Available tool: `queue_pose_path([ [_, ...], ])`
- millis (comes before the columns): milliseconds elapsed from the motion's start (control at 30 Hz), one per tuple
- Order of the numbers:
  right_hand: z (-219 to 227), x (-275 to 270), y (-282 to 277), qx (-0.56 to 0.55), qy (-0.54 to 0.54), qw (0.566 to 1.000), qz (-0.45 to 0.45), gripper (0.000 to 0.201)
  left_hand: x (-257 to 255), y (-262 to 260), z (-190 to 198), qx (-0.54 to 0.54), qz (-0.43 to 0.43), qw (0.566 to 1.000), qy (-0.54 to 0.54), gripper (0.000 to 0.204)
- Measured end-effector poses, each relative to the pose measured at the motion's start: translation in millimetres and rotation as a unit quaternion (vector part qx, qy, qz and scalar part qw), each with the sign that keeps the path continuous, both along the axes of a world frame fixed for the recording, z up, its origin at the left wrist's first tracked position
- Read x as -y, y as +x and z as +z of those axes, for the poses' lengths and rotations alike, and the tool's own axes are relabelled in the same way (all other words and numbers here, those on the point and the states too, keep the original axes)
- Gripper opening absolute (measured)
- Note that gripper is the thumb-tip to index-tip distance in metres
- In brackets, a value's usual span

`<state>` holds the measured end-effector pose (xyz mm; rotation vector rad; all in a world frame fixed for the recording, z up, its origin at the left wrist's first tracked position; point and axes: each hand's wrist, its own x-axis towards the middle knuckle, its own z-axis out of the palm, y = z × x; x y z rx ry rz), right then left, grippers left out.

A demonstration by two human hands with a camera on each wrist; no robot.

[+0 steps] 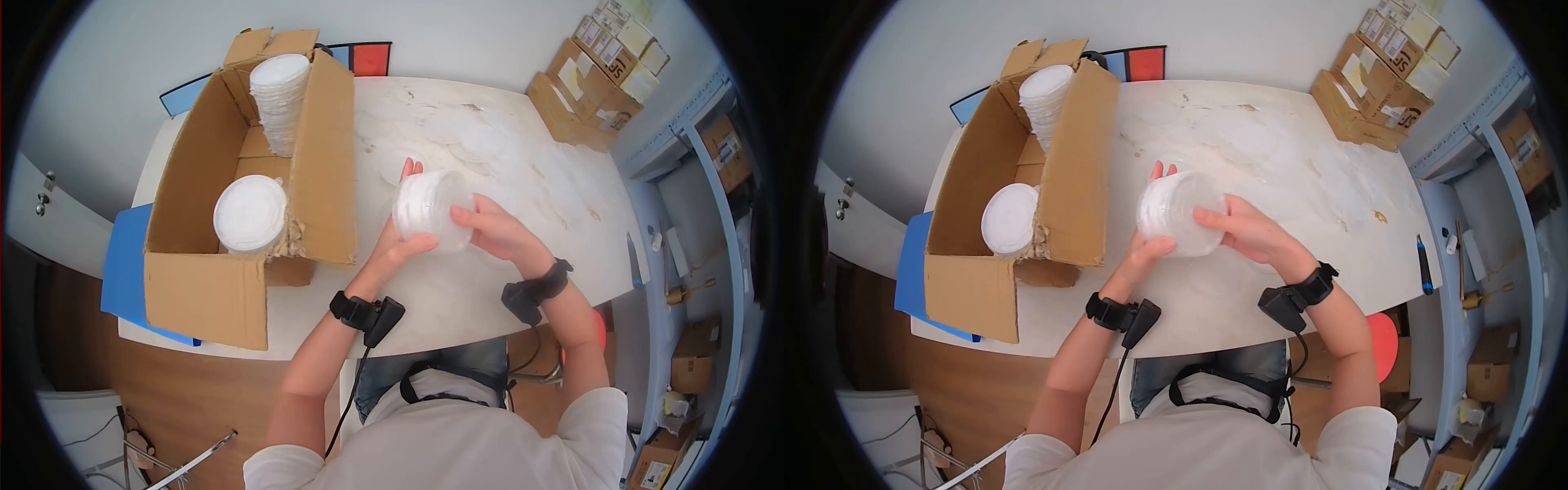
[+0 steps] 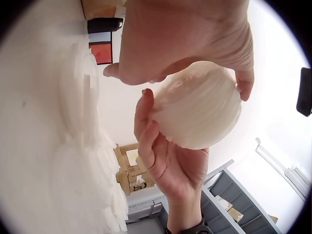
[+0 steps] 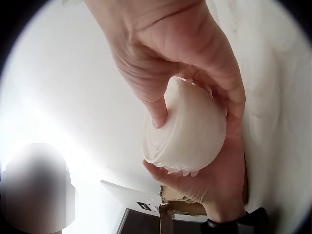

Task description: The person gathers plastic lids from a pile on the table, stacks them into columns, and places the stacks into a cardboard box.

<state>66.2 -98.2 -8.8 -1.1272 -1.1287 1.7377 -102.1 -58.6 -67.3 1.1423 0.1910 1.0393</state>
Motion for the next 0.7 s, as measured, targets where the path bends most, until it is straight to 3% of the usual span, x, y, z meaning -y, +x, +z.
queue_pose_path([
  [100, 18, -21, 23, 0.010, 0.069, 0.993, -0.091, 0.052, -1, 3, -5, -0.011, 0.069, 0.997, 0.025, 0.087],
  [167, 66, -41, 9, -0.082, 0.110, 0.984, -0.116, 0.054, -4, 2, -12, -0.012, -0.005, 0.996, -0.086, 0.082],
  [200, 85, -52, -4, -0.061, 0.139, 0.983, -0.099, 0.055, -5, 3, -11, -0.021, -0.005, 0.996, -0.084, 0.069],
  [300, 125, -86, -67, 0.033, 0.209, 0.977, -0.032, 0.053, -6, 3, -12, -0.021, -0.043, 0.992, -0.118, 0.057],
  [367, 133, -121, -102, 0.137, 0.275, 0.945, 0.109, 0.052, -7, 4, -15, -0.023, -0.034, 0.991, -0.123, 0.052],
  [400, 135, -140, -120, 0.188, 0.297, 0.926, 0.136, 0.051, -8, 4, -16, -0.024, -0.029, 0.991, -0.128, 0.048],
  [433, 136, -157, -137, 0.239, 0.320, 0.903, 0.161, 0.050, -9, 4, -16, -0.027, -0.026, 0.992, -0.124, 0.048],
  [500, 136, -178, -166, 0.401, 0.415, 0.798, 0.172, 0.054, -8, 5, -16, -0.028, -0.015, 0.991, -0.132, 0.046],
  [633, 115, -219, -211, 0.558, 0.466, 0.594, 0.345, 0.054, -7, 9, -19, -0.017, -0.030, 0.990, -0.138, 0.043],
  [700, 100, -238, -236, 0.597, 0.376, 0.532, 0.468, 0.051, -6, 10, -19, -0.012, -0.040, 0.989, -0.143, 0.042],
])
